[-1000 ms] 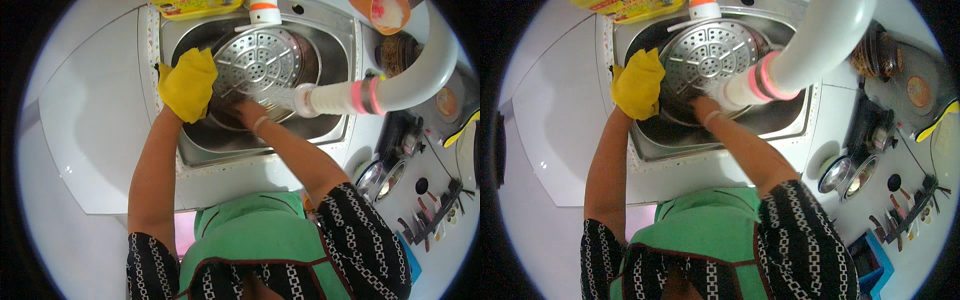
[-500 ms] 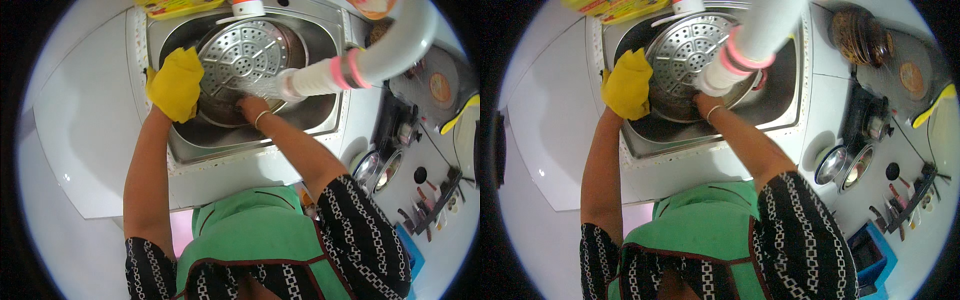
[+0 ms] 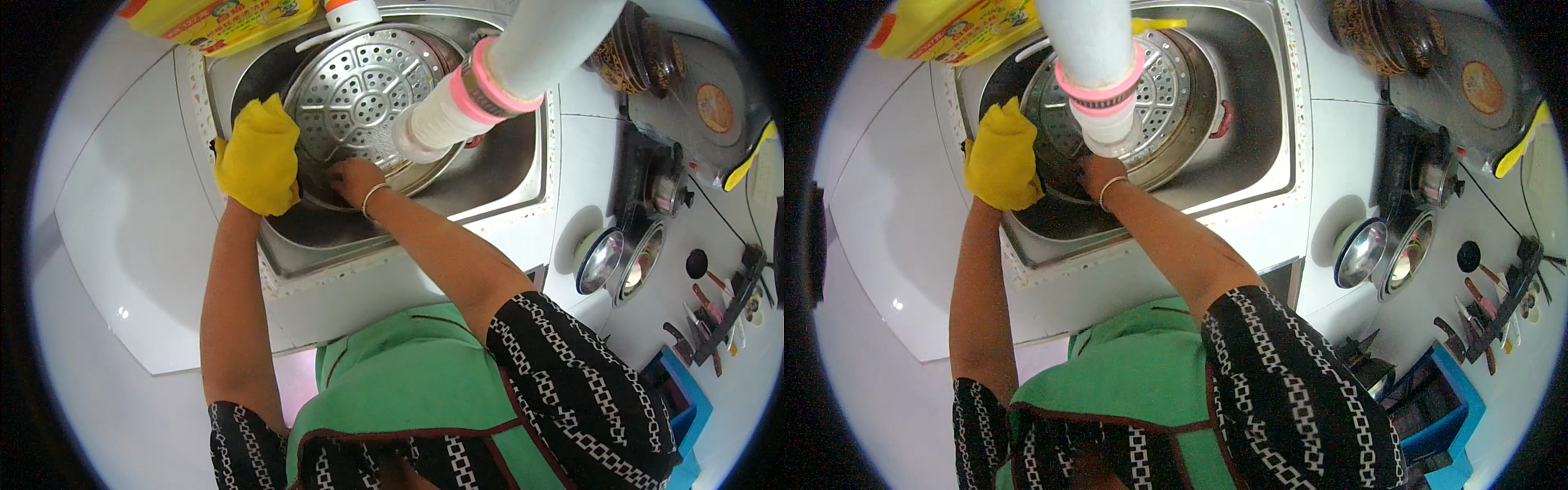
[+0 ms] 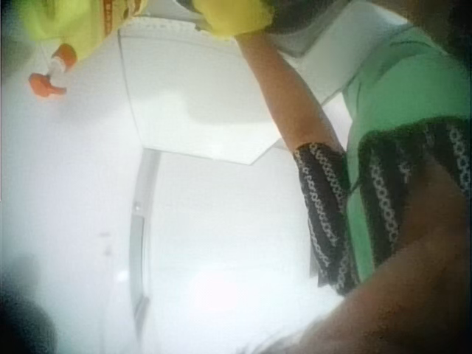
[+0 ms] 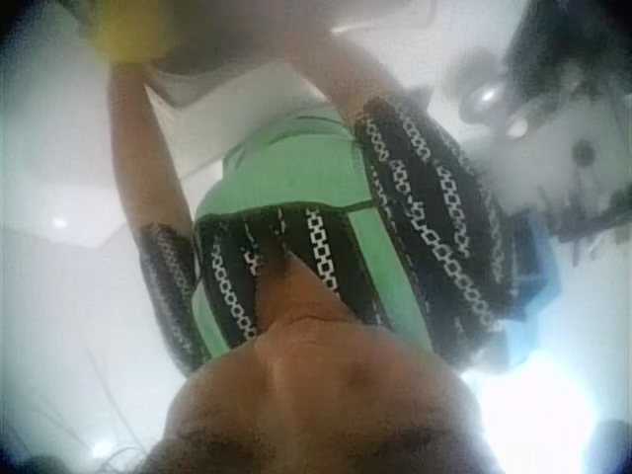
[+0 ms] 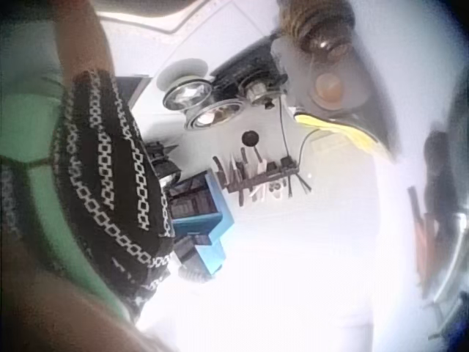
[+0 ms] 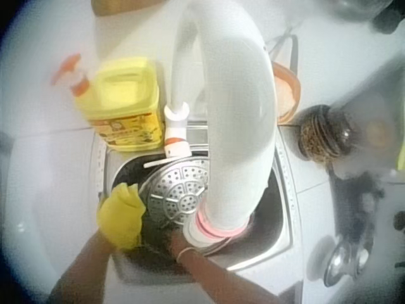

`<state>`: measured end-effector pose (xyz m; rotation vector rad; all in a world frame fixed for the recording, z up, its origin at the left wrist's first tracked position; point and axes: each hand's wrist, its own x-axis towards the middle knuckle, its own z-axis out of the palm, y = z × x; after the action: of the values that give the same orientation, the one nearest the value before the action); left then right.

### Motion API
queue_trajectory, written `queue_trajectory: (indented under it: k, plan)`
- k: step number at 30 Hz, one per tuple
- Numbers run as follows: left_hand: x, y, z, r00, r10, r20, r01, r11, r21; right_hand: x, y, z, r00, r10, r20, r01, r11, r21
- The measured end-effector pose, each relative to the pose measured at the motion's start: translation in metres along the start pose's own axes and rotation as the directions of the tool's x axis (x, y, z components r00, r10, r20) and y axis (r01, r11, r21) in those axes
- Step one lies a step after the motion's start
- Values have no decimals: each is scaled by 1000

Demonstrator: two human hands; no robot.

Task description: The person washes a metal steamer insert in the sink using a yellow cloth, then wipes the sink and countertop. They move a wok to the stove, retrieve bowls from a cabinet, and chop vegetables on a cutting board with a knife.

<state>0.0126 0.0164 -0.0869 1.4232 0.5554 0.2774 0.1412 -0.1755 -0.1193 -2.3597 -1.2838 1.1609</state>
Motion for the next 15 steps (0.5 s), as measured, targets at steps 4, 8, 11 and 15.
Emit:
queue_trajectory:
  k: [4, 8, 11, 15]
  plan:
    - [6, -11, -13, 984, -2, 180, 144, 610, -779, 0, 69, -53, 995, 46, 92, 23, 770, -637]
    - [5, 10, -7, 933, 136, 332, 297, 224, -928, -5, 68, -121, 931, 306, 199, -24, 595, -803]
    - [4, 18, 5, 993, -56, 99, 111, 263, -958, 20, 19, -51, 967, 212, 138, -127, 879, -460]
    - [3, 21, 0, 993, 73, 89, -115, 577, 808, 47, -54, -15, 995, 9, -96, 9, 982, 190]
